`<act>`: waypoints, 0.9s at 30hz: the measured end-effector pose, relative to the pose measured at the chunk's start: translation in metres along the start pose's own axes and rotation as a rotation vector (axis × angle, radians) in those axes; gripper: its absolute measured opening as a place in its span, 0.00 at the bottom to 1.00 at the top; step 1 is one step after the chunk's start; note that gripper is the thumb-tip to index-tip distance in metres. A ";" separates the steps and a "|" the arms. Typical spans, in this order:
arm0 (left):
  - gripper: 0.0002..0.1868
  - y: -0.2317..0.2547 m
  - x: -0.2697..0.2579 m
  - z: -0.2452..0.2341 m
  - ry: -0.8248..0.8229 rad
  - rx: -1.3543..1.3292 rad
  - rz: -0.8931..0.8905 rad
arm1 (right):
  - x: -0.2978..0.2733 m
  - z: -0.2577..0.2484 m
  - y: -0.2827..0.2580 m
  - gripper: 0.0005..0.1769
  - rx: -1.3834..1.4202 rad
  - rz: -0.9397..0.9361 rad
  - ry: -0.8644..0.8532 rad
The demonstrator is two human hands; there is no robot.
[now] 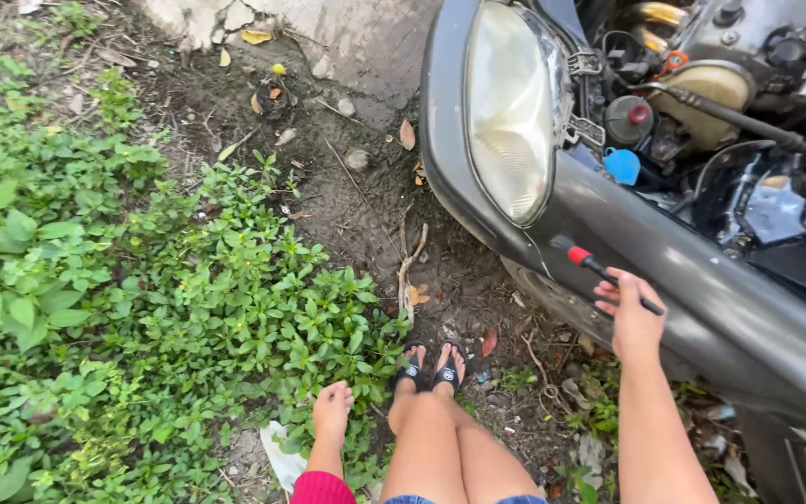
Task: The person cleans the front wheel of a car using a brush and a small pot of liquid, then moves to the engine bay to wipe the front bumper area with a cloth. Finally, they return to the wheel to continue scrubbing with the brush.
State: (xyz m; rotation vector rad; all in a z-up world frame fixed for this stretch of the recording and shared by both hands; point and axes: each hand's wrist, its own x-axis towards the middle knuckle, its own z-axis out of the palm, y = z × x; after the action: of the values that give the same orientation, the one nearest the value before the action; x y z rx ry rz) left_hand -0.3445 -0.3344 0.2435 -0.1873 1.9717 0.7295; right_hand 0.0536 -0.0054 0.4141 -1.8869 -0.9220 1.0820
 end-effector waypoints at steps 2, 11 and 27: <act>0.17 0.007 -0.004 0.004 0.033 -0.017 -0.022 | -0.012 0.004 -0.020 0.17 -0.044 0.016 -0.072; 0.24 0.008 0.045 -0.040 0.165 0.351 0.005 | -0.033 0.084 -0.020 0.17 -0.121 -0.118 -0.254; 0.31 0.383 0.269 -0.204 0.113 0.624 0.124 | -0.042 0.498 -0.202 0.16 -0.123 -0.488 -0.302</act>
State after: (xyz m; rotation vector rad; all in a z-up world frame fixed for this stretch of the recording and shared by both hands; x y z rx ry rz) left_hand -0.7955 -0.0943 0.2411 0.2768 2.2357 0.1536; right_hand -0.4534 0.1769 0.4288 -1.4913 -1.5558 1.0330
